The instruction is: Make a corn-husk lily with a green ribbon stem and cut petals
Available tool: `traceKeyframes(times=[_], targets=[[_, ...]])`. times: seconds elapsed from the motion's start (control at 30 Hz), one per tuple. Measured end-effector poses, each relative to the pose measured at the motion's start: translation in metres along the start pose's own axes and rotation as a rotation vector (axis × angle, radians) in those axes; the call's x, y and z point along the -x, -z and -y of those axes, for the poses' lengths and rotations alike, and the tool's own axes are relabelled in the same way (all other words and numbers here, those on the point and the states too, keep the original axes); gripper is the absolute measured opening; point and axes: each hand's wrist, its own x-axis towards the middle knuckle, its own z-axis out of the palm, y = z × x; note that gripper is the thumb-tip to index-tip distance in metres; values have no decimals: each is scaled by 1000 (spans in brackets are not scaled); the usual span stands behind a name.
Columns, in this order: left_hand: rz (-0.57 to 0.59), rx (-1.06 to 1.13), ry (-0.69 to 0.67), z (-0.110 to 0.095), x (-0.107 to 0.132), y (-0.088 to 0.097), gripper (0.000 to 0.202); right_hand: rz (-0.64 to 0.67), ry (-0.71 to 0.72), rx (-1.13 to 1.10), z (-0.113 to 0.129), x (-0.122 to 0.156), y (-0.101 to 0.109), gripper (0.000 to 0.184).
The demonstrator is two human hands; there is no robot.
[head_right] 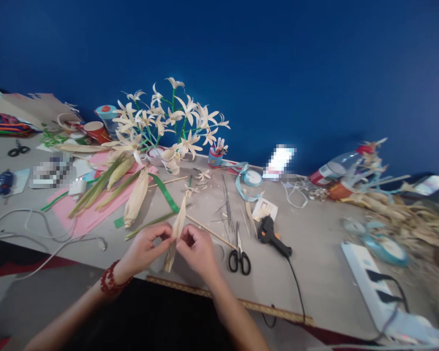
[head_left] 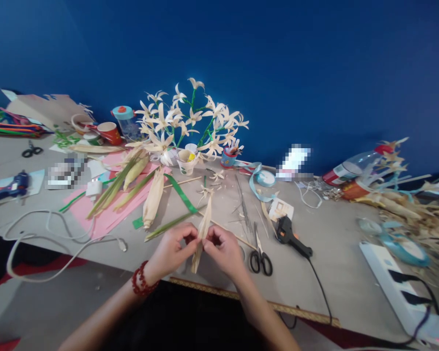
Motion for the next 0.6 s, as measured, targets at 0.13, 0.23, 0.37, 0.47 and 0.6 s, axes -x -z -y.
traceKeyframes(times=[0.13,0.23,0.37,0.47,0.6], targets=[[-20,-43,-55,-2,2,-1,14,-67,36,135,3,4,-3,15],[-30,-33,-79,0,4,-2,14,-96,45,223,8,6,-8,15],[-26,111,-47,2,9,-2,15,-125,59,347,6,5,-11,13],[9,435,19,5,19,7,15,-187,24,451,-4,1,4,6],[-59,807,114,26,33,47,18,-420,-68,551,-17,3,56,12]])
